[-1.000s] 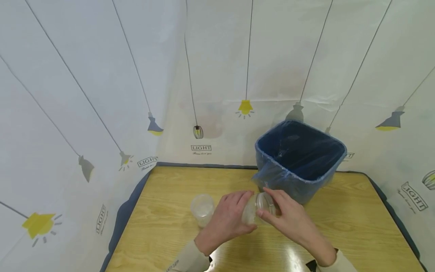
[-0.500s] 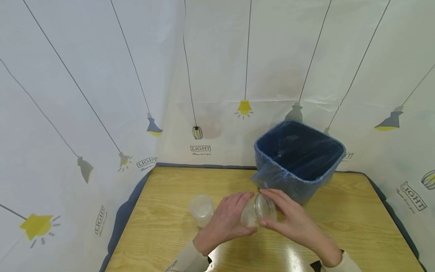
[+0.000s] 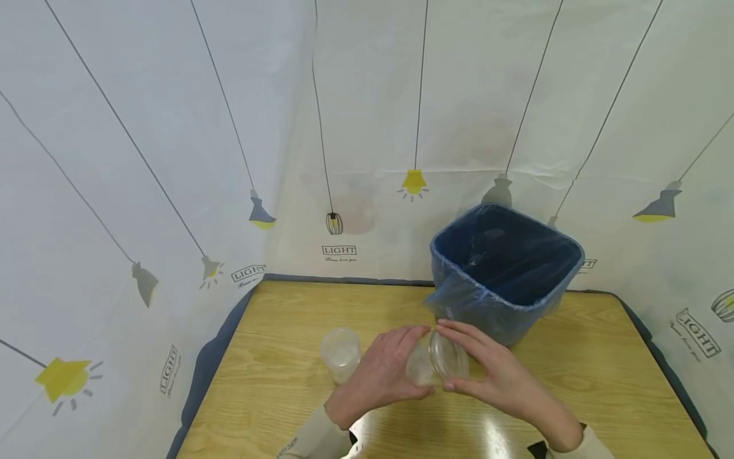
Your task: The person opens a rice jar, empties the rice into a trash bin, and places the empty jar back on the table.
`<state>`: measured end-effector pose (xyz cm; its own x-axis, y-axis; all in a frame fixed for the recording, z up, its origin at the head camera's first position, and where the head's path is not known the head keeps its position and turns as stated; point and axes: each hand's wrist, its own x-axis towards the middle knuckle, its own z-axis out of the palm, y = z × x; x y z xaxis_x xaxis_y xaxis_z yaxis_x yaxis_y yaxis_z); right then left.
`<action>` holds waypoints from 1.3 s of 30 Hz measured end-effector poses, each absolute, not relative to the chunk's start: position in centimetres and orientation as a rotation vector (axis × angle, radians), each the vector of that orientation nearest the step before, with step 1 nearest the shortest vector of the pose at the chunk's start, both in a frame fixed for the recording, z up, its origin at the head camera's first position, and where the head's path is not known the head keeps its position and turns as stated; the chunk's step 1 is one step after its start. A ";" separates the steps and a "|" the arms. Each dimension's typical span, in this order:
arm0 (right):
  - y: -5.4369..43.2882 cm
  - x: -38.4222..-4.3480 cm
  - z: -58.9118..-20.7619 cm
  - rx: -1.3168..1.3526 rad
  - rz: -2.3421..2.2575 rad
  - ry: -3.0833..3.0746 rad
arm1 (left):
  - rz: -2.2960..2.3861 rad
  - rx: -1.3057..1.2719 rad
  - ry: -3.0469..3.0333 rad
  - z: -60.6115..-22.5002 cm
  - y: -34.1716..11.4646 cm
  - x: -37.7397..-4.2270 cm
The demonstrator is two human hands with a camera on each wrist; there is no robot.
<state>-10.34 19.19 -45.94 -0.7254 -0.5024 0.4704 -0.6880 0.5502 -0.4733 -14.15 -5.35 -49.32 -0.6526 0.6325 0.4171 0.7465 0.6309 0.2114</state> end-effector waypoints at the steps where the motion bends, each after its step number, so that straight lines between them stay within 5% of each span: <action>1: 19.2 -10.3 -45.9 0.998 0.954 -2.501 | -0.550 -1.118 -2.558 -49.3 -5.4 -14.2; 11: 19.1 -10.4 -45.6 1.054 1.014 -2.488 | -0.667 -1.128 -2.612 -48.7 -5.5 -14.0; 23: 17.5 -10.4 -45.3 0.502 1.051 -2.798 | -0.393 -1.014 -2.518 -49.8 -5.1 -13.8; 39: 17.8 -10.8 -45.4 0.690 0.991 -2.639 | -0.475 -1.045 -2.491 -49.7 -5.5 -14.1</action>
